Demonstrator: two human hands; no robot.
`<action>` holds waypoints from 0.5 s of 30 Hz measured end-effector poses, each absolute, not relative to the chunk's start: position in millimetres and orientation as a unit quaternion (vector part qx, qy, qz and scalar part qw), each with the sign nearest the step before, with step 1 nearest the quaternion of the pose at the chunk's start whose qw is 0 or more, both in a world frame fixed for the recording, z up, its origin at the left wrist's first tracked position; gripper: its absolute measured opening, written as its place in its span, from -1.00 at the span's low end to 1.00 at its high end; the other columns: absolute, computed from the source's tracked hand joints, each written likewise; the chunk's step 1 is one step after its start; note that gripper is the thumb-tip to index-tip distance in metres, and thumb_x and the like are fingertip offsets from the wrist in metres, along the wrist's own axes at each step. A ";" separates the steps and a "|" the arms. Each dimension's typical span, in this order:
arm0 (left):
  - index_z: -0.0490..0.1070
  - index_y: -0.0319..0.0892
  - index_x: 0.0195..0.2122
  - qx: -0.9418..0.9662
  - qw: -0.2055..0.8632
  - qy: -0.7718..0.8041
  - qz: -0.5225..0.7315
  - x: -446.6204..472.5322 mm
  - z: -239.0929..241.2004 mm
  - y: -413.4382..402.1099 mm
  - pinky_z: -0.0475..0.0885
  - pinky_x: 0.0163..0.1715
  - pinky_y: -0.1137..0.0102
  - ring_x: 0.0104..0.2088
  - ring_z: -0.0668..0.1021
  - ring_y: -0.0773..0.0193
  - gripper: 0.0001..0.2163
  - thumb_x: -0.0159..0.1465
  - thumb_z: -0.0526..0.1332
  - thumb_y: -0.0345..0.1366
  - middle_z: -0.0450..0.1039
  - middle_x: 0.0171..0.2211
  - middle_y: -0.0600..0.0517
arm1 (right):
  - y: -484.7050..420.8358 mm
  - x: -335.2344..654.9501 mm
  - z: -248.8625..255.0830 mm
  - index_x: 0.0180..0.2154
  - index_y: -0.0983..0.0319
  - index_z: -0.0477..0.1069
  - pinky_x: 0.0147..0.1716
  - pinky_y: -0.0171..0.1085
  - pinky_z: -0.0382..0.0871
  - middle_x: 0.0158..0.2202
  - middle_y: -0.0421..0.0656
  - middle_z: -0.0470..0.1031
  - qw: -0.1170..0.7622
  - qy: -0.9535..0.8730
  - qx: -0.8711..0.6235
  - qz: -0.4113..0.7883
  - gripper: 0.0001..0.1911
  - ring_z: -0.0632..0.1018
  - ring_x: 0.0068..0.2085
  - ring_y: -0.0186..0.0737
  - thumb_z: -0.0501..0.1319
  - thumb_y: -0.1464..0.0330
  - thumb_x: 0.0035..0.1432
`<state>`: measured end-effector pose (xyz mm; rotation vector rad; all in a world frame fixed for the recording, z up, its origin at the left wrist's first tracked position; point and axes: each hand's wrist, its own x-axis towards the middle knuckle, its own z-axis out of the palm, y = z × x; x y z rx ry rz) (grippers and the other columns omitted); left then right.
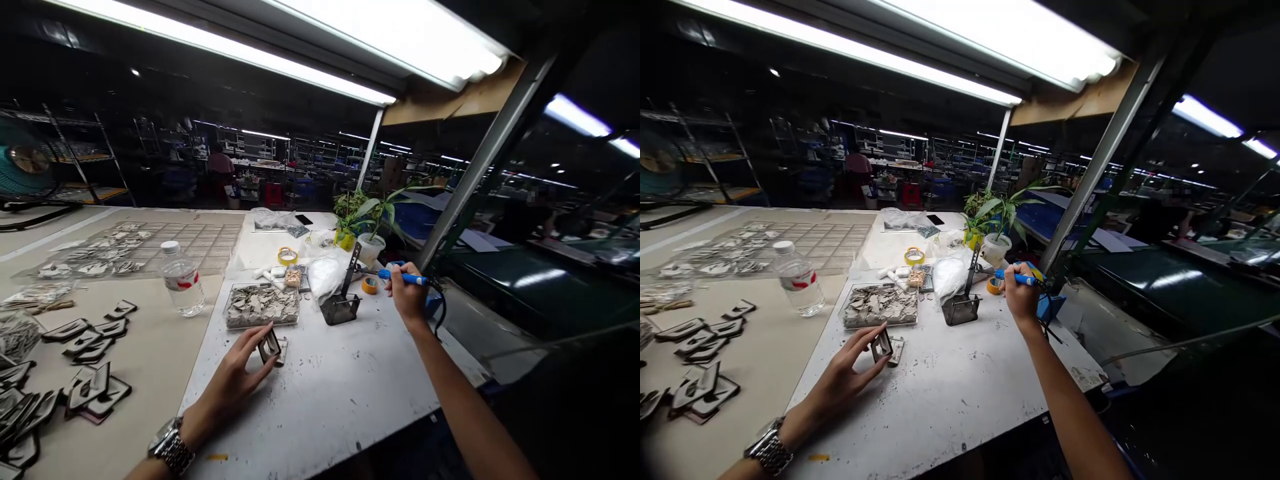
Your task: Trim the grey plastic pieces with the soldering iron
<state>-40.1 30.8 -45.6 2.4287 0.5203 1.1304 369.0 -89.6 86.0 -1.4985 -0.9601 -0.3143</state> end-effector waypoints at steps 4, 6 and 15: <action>0.24 0.11 0.56 0.866 0.195 0.193 0.417 -45.2 -43.3 29.6 0.63 0.23 0.10 0.27 0.63 -0.04 -0.37 0.50 0.34 -0.21 0.50 0.31 -0.13 | -82.4 368.5 76.4 -0.38 0.09 0.28 -0.64 -0.27 0.31 -0.62 -0.29 0.46 0.615 -0.417 -0.657 -0.131 -0.53 0.45 -0.66 -0.25 0.24 -0.07 0.44; 0.24 0.11 0.56 0.869 0.197 0.191 0.412 -44.5 -42.0 28.5 0.62 0.24 0.09 0.27 0.63 -0.03 -0.37 0.50 0.34 -0.23 0.50 0.31 -0.13 | -81.8 367.4 70.1 -0.36 0.08 0.27 -0.63 -0.25 0.33 -0.61 -0.27 0.47 0.621 -0.413 -0.654 -0.125 -0.53 0.47 -0.65 -0.22 0.22 -0.09 0.44; 0.19 0.12 0.58 0.886 0.195 0.174 0.382 -41.6 -43.1 23.1 0.63 0.24 0.06 0.28 0.63 -0.04 -0.34 0.50 0.33 -0.27 0.50 0.32 -0.16 | -76.3 372.3 64.9 -0.33 0.07 0.27 -0.58 -0.21 0.38 -0.56 -0.25 0.50 0.625 -0.420 -0.649 -0.108 -0.52 0.48 -0.61 -0.20 0.22 -0.13 0.43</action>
